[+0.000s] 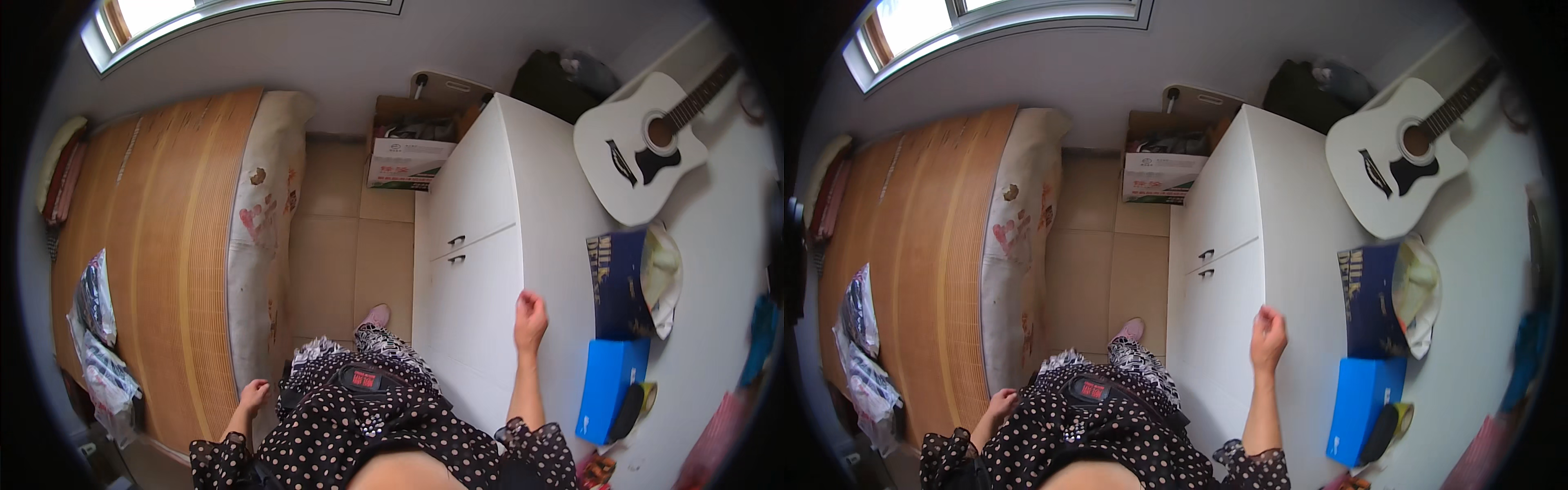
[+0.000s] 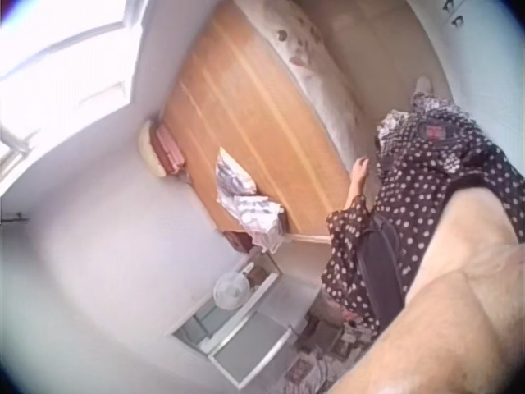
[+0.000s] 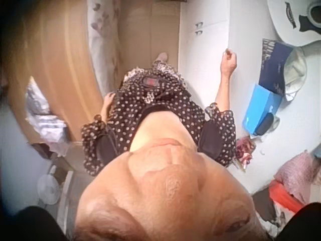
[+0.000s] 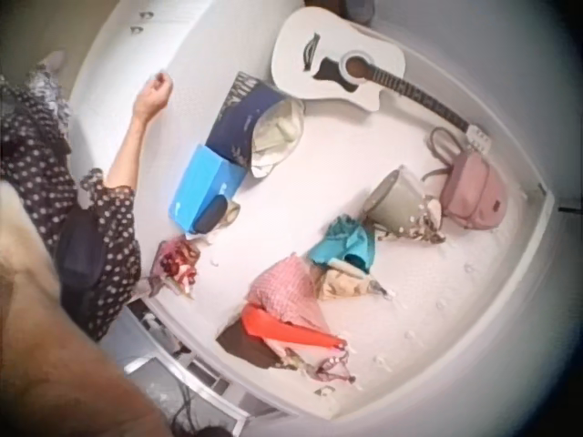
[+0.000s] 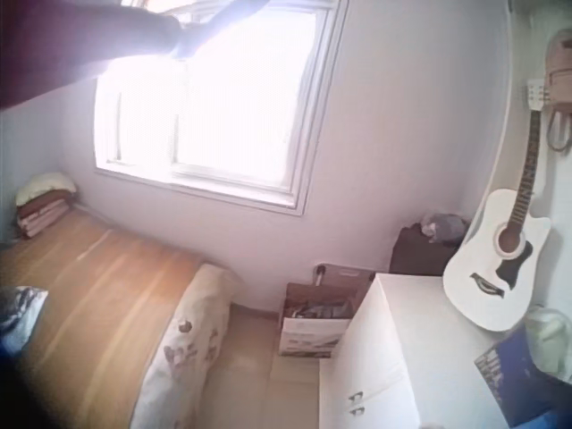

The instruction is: The person unpacks clothes from plastic bags and a cardboard box, then folds them on a bed. They handle various items including a white shirt, a plaid shirt, and denim shorts, folding each one neatly and stacking them on the bed.

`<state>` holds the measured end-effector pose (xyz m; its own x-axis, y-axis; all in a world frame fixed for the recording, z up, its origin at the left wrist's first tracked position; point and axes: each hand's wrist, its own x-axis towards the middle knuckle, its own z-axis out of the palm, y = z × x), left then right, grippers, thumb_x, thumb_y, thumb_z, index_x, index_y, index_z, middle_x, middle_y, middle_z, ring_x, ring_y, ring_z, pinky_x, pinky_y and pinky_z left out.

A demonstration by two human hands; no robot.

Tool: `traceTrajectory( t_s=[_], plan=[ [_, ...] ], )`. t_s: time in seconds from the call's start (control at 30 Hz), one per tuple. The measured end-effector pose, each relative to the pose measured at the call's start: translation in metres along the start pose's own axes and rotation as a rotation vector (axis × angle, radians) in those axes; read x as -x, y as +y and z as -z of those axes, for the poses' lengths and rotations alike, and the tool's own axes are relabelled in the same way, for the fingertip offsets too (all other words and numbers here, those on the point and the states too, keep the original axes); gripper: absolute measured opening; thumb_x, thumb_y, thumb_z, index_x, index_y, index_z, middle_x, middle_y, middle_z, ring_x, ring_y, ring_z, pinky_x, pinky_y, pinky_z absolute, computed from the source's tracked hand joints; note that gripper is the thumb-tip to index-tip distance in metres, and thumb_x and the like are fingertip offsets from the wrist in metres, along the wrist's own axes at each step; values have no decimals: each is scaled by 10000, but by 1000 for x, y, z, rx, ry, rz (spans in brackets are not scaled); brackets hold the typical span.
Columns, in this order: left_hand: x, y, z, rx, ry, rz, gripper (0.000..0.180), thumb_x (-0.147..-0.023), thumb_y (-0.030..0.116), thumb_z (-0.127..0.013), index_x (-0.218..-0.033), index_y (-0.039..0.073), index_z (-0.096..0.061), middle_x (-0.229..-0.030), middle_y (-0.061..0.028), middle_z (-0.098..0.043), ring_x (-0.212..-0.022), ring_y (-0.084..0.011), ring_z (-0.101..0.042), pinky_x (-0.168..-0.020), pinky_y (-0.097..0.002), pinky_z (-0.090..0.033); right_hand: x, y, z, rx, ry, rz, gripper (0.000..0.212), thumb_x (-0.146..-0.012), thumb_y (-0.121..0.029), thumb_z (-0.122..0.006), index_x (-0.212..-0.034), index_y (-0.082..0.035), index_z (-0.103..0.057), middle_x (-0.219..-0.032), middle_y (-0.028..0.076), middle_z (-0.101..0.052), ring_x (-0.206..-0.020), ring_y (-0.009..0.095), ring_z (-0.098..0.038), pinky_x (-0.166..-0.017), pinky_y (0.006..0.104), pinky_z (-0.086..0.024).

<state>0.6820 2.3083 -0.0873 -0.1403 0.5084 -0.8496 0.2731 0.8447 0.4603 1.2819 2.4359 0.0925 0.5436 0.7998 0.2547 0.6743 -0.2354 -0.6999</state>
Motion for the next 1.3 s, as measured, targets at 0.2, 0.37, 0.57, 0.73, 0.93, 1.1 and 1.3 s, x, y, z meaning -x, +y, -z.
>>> traceTrajectory(
  t_s=[0.2, 0.37, 0.57, 0.73, 0.93, 1.1, 1.3],
  plan=[
    [18, 132, -70, 23, -3, 2, 254, -795, 133, -520, -1011, 0, -541, -759, -28, -562, -630, -90, -507, -539, -217, -419, -232, 1, -58, 125, -63, 134, 261, -759, -107, -565, -1000, -7, -551, -978, 122, -561, -905, 222, -548, -759, 307, -452],
    [-31, 171, -65, -494, -24, -216, 301, -769, 254, -542, -954, 25, -607, -907, -134, -628, -839, -195, -599, -733, -297, -463, -330, 79, -97, 388, 48, -5, 257, -744, -137, -568, -982, -40, -564, -950, 111, -577, -886, 250, -550, -786, 340, -441],
    [-129, 355, -90, -776, -126, -389, 343, -708, 288, -590, -931, 28, -581, -859, -156, -610, -809, -271, -594, -718, -346, -474, -329, 56, -120, 439, 203, 140, 187, -705, -132, -520, -879, -76, -556, -954, 103, -518, -865, 307, -477, -743, 411, -399],
    [-195, 672, -212, -905, -308, -1327, 430, -677, 184, -618, -1061, 39, -491, -981, -164, -525, -897, -322, -519, -741, -377, -447, -333, 42, -113, 431, 199, 84, 163, -703, -113, -556, -862, -79, -560, -959, 90, -511, -883, 287, -474, -755, 391, -396],
    [-77, 968, -438, -586, -362, -2024, 705, -666, 225, -679, -1272, 109, -340, -1299, -206, -302, -1181, -378, -313, -968, -431, -291, -339, 39, -114, 416, 193, -10, 138, -688, -103, -585, -825, -98, -566, -921, 76, -514, -862, 270, -480, -734, 379, -407],
    [-3, 1064, -581, -523, -76, -1951, 899, -568, 345, -751, -1315, 220, -268, -1374, -176, -124, -1234, -479, -97, -935, -600, -206, -341, 42, -109, 423, 195, -37, 150, -677, -90, -592, -823, -94, -556, -902, 92, -516, -846, 274, -490, -708, 378, -419],
    [-13, 1097, -638, -654, -39, -1628, 802, -567, 401, -739, -1259, 255, -363, -1329, -126, -247, -1174, -429, -253, -864, -521, -361, -341, 44, -112, 380, 213, -64, 134, -687, -81, -595, -813, -98, -556, -892, 69, -514, -837, 253, -484, -691, 361, -424]
  ],
)
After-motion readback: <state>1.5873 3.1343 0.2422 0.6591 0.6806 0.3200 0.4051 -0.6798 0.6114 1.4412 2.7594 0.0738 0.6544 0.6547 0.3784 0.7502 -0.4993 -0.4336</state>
